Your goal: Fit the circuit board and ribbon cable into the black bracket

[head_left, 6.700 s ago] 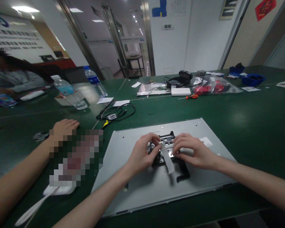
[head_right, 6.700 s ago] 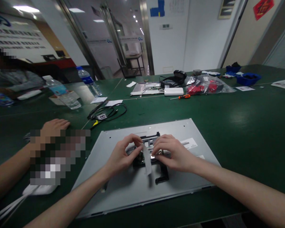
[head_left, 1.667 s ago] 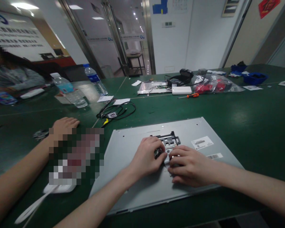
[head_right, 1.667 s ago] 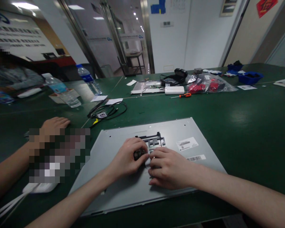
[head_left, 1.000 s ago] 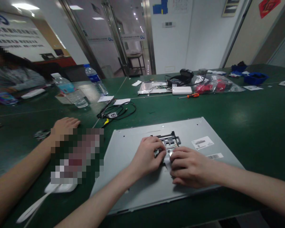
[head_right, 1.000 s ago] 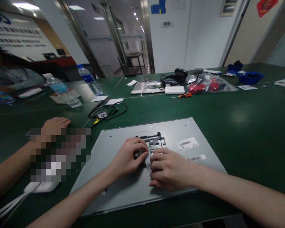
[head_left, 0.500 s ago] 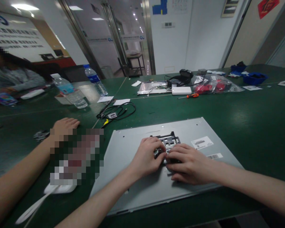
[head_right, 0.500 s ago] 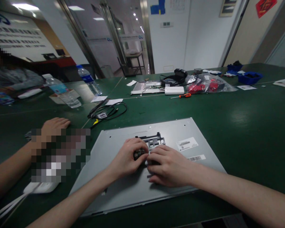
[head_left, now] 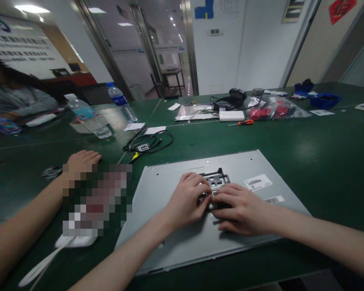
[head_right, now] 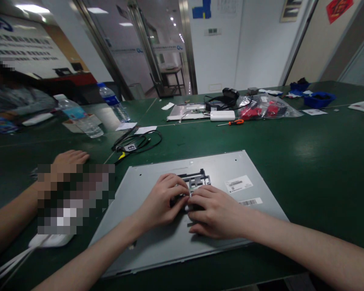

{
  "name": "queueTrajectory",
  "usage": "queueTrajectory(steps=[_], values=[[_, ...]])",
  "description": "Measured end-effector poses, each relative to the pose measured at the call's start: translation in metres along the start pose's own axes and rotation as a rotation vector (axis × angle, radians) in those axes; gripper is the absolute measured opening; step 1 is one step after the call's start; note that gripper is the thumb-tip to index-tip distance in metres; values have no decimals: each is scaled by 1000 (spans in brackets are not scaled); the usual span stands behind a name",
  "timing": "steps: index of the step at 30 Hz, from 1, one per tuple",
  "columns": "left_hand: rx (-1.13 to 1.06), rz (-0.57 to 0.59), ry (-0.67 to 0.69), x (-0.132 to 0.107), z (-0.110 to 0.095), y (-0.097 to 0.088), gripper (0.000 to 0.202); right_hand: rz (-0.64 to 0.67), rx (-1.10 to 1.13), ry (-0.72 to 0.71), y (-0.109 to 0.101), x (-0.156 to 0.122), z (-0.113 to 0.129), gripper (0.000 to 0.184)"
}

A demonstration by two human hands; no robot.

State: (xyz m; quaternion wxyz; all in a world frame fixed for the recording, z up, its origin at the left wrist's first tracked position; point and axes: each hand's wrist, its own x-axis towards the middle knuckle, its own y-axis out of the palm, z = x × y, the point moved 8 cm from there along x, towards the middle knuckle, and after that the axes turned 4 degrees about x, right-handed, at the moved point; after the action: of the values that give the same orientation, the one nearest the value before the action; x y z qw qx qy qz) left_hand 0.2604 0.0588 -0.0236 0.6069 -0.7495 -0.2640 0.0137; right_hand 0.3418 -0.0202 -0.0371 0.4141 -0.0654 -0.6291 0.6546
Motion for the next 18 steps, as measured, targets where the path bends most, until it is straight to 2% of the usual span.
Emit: queueTrajectory(steps=[11,18], values=[[140,34,124,0,-11,-2,18,-8,0,-11,3,-2,-1,27],[120,94,147,-1,-9,0,21,-5,3,-3,1,-1,-1,28]])
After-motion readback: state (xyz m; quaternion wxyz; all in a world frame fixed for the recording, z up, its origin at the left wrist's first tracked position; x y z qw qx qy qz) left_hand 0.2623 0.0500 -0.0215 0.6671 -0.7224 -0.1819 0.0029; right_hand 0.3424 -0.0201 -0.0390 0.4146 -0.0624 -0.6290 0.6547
